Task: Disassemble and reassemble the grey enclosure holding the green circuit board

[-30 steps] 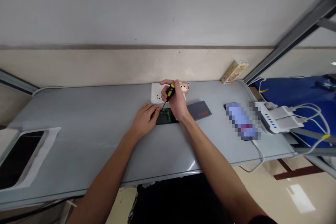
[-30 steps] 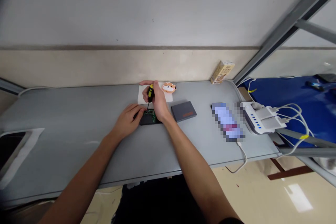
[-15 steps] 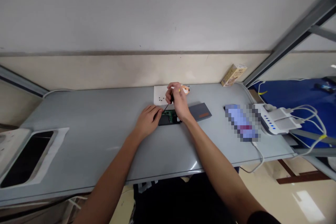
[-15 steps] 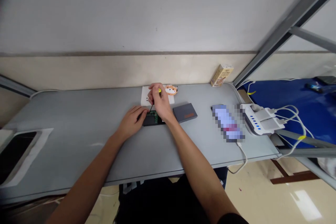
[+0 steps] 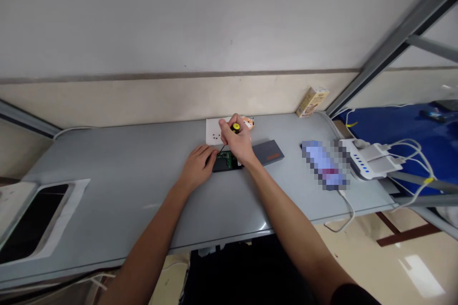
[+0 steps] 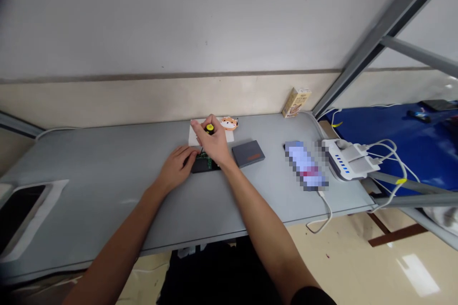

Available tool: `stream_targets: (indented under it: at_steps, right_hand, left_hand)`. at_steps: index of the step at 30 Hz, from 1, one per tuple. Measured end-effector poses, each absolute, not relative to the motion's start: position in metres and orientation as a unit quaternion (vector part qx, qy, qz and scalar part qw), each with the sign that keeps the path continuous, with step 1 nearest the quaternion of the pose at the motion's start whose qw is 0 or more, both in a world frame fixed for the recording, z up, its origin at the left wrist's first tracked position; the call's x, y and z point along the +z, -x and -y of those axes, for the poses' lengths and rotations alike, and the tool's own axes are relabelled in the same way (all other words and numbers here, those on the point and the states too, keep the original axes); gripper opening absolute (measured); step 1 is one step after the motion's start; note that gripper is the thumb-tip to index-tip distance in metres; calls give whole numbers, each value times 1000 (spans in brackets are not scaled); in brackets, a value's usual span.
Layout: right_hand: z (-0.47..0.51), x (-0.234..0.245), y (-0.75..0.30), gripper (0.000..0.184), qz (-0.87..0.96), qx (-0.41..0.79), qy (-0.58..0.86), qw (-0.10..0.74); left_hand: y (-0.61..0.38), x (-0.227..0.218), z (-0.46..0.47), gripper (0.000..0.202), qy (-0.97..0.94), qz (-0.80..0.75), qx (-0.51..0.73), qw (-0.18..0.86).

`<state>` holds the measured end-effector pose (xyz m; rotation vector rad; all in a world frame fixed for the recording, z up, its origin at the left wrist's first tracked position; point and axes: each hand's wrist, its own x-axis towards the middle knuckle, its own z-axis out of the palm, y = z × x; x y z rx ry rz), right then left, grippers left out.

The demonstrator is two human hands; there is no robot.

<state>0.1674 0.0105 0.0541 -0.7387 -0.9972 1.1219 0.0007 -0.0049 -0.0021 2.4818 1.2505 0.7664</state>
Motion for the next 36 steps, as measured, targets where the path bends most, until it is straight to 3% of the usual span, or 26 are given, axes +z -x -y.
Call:
stream_targets:
  at_steps: [6,13,17,21,26,32,36]
  right_hand:
    - [-15,50,-166,54,428,549,269,666]
    - [-14,49,-166,30,400,549,308,666]
    - [-10,56,-171,39,420,545,277,671]
    - [-10,57,-175,35,461,536,297,641]
    - [-14,54,-180,47,460,557,279,633]
    - [-11,53,-182,37,442,572,269,637]
    - [-11,49,-181,46,441,557,285,644]
  left_hand:
    - [0,-2,5,32,-855,-431,261,126]
    - [1,-2,6,29,-850,-434,270,127]
    - [1,-2,6,29,-852,-427,272,131]
    - [1,-2,6,29,-853,-424,271,136]
    - [0,-2,6,30,-850,-436,262,140]
    - [0,0,7,31,-850,-436,258,144]
    - [0,0,7,30,-847,-437,263,148]
